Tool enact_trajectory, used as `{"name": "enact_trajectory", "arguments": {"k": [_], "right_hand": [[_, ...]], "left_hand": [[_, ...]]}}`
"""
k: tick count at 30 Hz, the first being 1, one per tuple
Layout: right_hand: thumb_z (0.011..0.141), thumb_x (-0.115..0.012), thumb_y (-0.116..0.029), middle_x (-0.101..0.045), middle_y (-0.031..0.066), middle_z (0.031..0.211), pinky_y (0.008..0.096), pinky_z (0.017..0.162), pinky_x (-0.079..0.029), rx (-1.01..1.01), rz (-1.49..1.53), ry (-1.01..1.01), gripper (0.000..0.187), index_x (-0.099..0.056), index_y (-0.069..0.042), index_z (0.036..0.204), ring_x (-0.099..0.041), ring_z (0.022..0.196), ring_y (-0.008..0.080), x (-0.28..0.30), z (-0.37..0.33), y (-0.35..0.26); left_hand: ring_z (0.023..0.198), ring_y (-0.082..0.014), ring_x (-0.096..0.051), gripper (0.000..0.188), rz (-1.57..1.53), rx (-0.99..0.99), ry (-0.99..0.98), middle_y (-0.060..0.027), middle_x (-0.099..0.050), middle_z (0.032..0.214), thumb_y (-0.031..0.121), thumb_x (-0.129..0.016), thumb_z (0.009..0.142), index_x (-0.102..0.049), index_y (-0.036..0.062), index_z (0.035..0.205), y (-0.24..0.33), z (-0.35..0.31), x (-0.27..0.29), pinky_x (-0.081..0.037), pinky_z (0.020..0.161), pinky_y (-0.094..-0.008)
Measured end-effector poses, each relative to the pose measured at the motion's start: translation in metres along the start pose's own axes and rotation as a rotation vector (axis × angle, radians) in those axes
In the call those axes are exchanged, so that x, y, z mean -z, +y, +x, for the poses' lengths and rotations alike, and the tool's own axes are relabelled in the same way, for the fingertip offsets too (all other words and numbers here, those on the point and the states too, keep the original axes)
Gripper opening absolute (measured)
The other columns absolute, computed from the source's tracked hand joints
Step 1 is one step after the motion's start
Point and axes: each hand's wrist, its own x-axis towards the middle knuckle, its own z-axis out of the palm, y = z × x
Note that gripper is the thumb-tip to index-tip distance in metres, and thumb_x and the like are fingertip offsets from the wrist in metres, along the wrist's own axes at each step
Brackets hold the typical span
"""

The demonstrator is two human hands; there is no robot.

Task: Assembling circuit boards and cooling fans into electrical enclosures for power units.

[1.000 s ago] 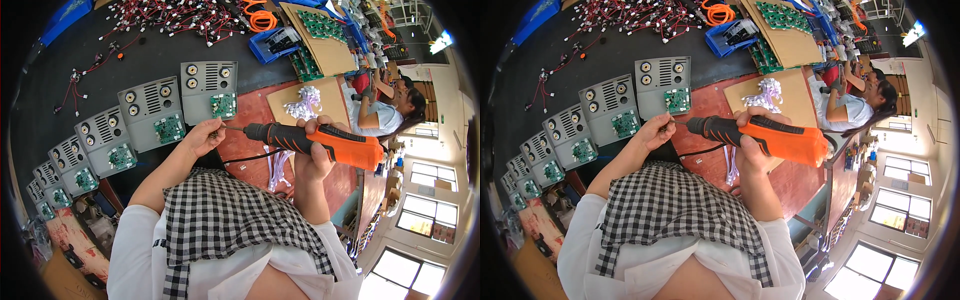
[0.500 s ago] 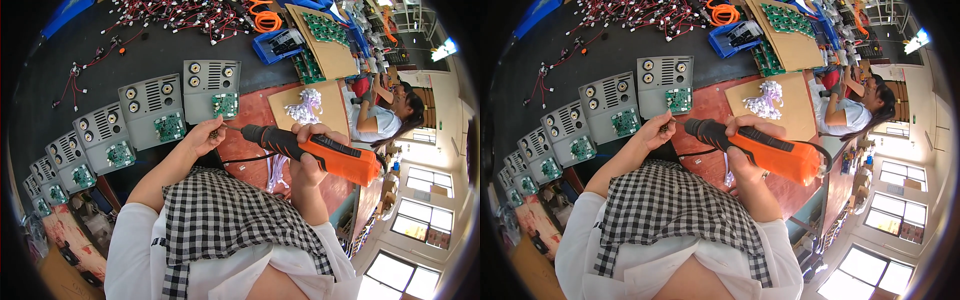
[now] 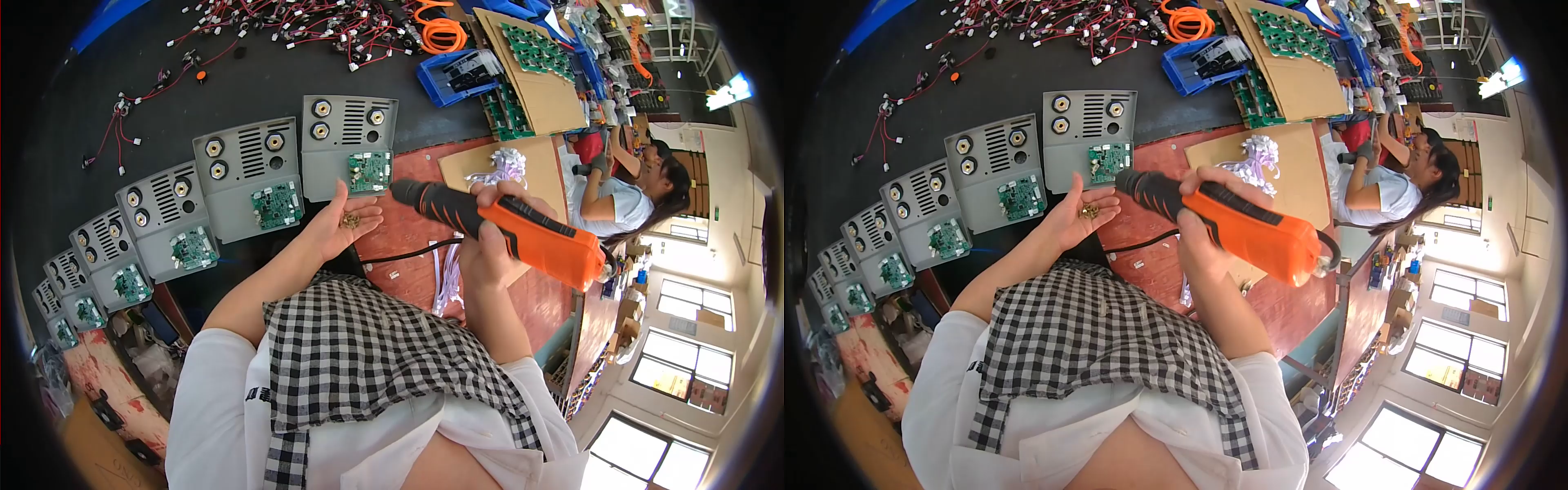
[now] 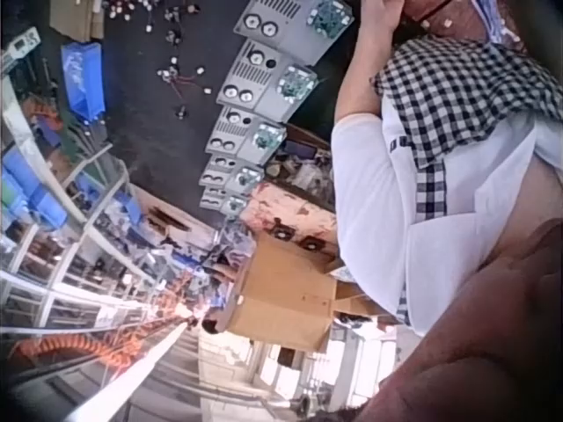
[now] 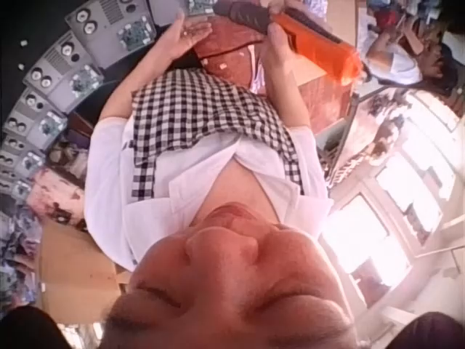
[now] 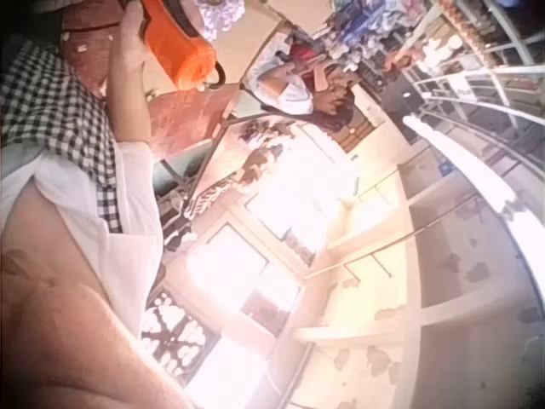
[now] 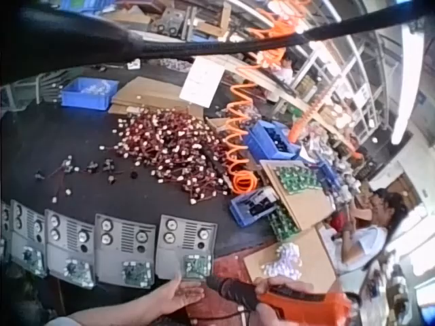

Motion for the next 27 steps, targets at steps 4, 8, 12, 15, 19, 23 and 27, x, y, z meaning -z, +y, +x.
{"name": "enact_trajectory", "arguments": {"k": [4,8,12,15,19,23,27], "right_hand": [[0.064,-0.057,0.001,-0.048,0.0154,0.102,0.0413,0.079,-0.040,0.004,-0.036,0.003,0.045,-0.038,-0.008,0.104,-0.050,0.083,0.0227,-0.005,0.009,0.022],[0.061,-0.056,0.006,-0.050,0.0148,0.095,0.0354,0.077,-0.042,-0.055,-0.011,0.031,0.045,-0.039,-0.001,0.102,-0.051,0.080,0.0205,-0.010,0.008,0.041],[0.058,-0.057,0.008,-0.051,0.0144,0.091,0.0319,0.074,-0.044,-0.093,0.016,0.042,0.046,-0.040,0.003,0.100,-0.053,0.078,0.0180,-0.015,0.011,0.043],[0.059,-0.056,0.008,-0.051,0.0150,0.091,0.0324,0.074,-0.044,-0.034,-0.103,-0.020,0.045,-0.039,0.001,0.100,-0.054,0.078,0.0180,-0.010,0.007,0.046],[0.058,-0.052,0.008,-0.049,0.0154,0.090,0.0392,0.077,-0.042,0.055,-0.270,-0.323,0.046,-0.035,-0.003,0.098,-0.051,0.078,0.0207,-0.012,0.016,0.037],[0.058,-0.056,0.010,-0.050,0.0159,0.090,0.0355,0.073,-0.044,0.073,-0.180,-0.267,0.048,-0.033,-0.006,0.098,-0.051,0.077,0.0193,-0.025,0.010,0.044],[0.058,-0.056,0.012,-0.049,0.0153,0.090,0.0344,0.073,-0.045,-0.055,-0.205,-0.274,0.047,-0.034,-0.003,0.097,-0.052,0.076,0.0183,-0.026,0.019,0.042]], "left_hand": [[0.087,-0.0254,-0.053,0.047,0.036,-0.030,0.186,-0.0172,-0.052,0.090,0.038,-0.045,0.084,-0.043,-0.0050,0.104,-0.008,0.008,0.014,-0.046,0.081,-0.0338],[0.081,-0.0227,-0.054,0.036,0.010,-0.172,0.200,-0.0144,-0.052,0.087,0.032,-0.046,0.084,-0.045,-0.0007,0.100,-0.009,0.024,0.013,-0.048,0.076,-0.0334],[0.069,-0.0189,-0.054,0.025,0.056,-0.233,0.328,-0.0095,-0.054,0.077,0.028,-0.051,0.083,-0.048,0.0048,0.092,-0.009,0.033,0.017,-0.048,0.064,-0.0298],[0.063,-0.0178,-0.054,0.025,0.072,-0.225,0.383,-0.0077,-0.054,0.071,0.029,-0.053,0.081,-0.050,0.0059,0.089,-0.011,0.034,0.014,-0.047,0.057,-0.0273],[0.057,-0.0172,-0.053,0.027,0.048,-0.272,0.417,-0.0071,-0.054,0.067,0.031,-0.056,0.079,-0.050,0.0057,0.086,-0.014,0.036,0.011,-0.045,0.051,-0.0250],[0.056,-0.0169,-0.052,0.027,0.033,-0.259,0.482,-0.0066,-0.054,0.065,0.031,-0.057,0.079,-0.050,0.0053,0.084,-0.016,0.039,0.012,-0.044,0.050,-0.0246],[0.055,-0.0167,-0.052,0.028,0.020,-0.270,0.449,-0.0065,-0.054,0.065,0.032,-0.057,0.078,-0.051,0.0047,0.081,-0.015,0.040,0.013,-0.044,0.050,-0.0242]]}}
